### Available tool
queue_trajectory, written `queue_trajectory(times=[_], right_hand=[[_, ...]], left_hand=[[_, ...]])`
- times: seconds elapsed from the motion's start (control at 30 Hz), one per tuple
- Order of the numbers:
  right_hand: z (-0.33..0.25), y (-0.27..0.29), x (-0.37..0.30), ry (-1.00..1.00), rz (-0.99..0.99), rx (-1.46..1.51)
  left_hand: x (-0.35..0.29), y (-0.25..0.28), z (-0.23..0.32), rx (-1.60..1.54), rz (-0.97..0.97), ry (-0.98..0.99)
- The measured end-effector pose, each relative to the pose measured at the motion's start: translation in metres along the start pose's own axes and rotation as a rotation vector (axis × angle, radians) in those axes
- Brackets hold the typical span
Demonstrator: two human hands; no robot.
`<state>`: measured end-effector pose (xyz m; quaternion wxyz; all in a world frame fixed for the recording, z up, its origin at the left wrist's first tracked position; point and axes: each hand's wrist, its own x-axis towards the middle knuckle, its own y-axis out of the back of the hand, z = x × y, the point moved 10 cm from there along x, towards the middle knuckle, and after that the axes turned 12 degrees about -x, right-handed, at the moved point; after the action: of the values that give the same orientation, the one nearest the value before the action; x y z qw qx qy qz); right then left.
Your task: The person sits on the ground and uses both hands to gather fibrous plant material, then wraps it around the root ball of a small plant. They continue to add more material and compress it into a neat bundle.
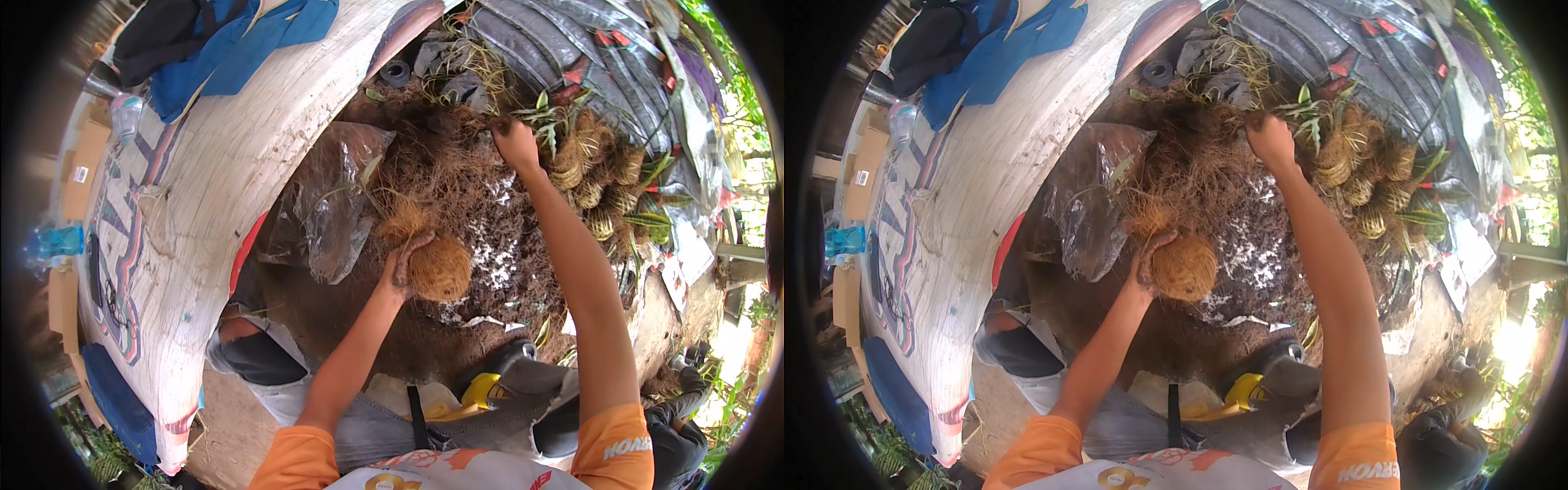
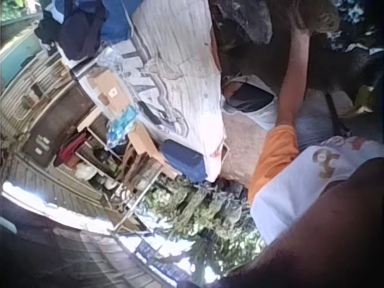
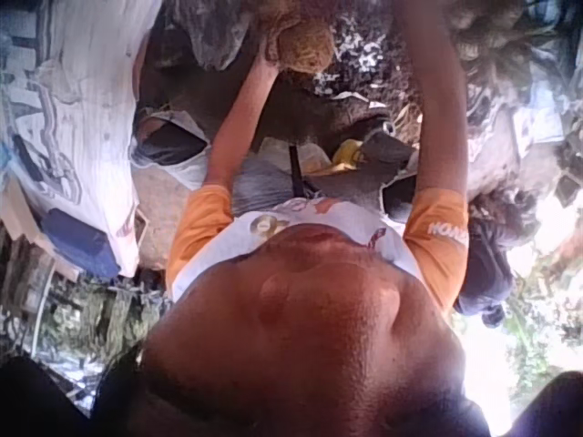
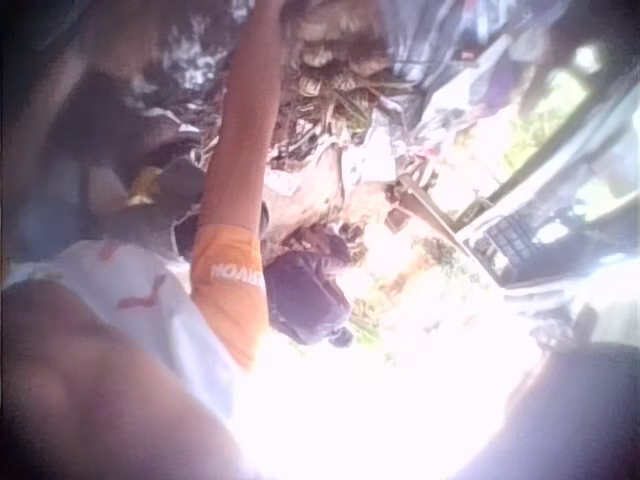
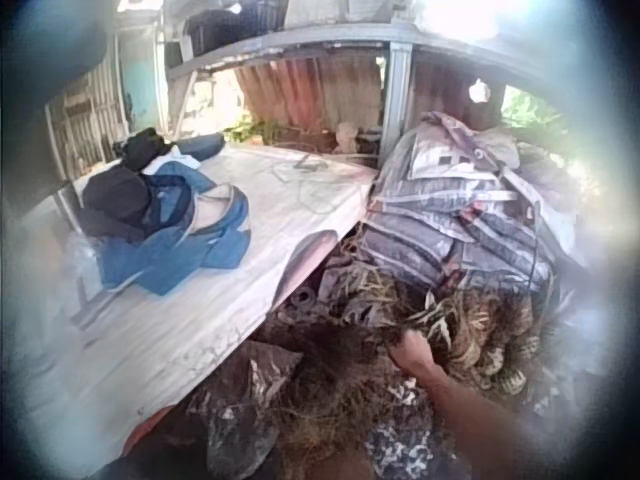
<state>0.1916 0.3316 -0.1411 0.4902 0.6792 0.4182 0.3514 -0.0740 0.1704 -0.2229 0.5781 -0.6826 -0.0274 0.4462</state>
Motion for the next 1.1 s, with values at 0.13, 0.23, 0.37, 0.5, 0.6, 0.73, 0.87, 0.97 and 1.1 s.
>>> queue_trajectory(times=[0.13,0.23,0.37,0.5,0.6,0.73,0.87,0.97,1.1], right_hand=[[-0.039,-0.039,0.063,0.135,-0.005,-0.113],[-0.062,-0.09,0.11,0.209,-0.097,-0.144],[-0.098,-0.147,0.148,0.247,-0.181,-0.133],[-0.067,-0.203,0.182,0.123,-0.188,-0.318],[-0.073,-0.213,0.181,0.094,-0.126,-0.34],[-0.065,-0.196,0.175,-0.104,-0.121,-0.207],[-0.038,-0.17,0.175,-0.148,0.016,0.165],[-0.01,-0.152,0.171,-0.255,0.002,0.402],[-0.01,-0.111,0.129,-0.524,-0.263,0.7]], left_hand=[[0.001,0.006,0.006,0.051,0.102,-0.01],[0.007,0.015,0.01,-0.007,0.116,-0.001],[0.015,0.036,0.018,-0.069,0.19,-0.021],[0.022,0.038,0.029,-0.034,0.172,-0.107],[0.027,0.051,0.035,-0.092,0.156,-0.126],[0.031,0.051,0.039,-0.102,0.143,-0.091],[0.03,0.055,0.043,-0.052,0.181,-0.167],[0.027,0.054,0.04,-0.029,0.195,-0.184],[0.007,0.038,0.043,0.011,0.266,-0.203]])
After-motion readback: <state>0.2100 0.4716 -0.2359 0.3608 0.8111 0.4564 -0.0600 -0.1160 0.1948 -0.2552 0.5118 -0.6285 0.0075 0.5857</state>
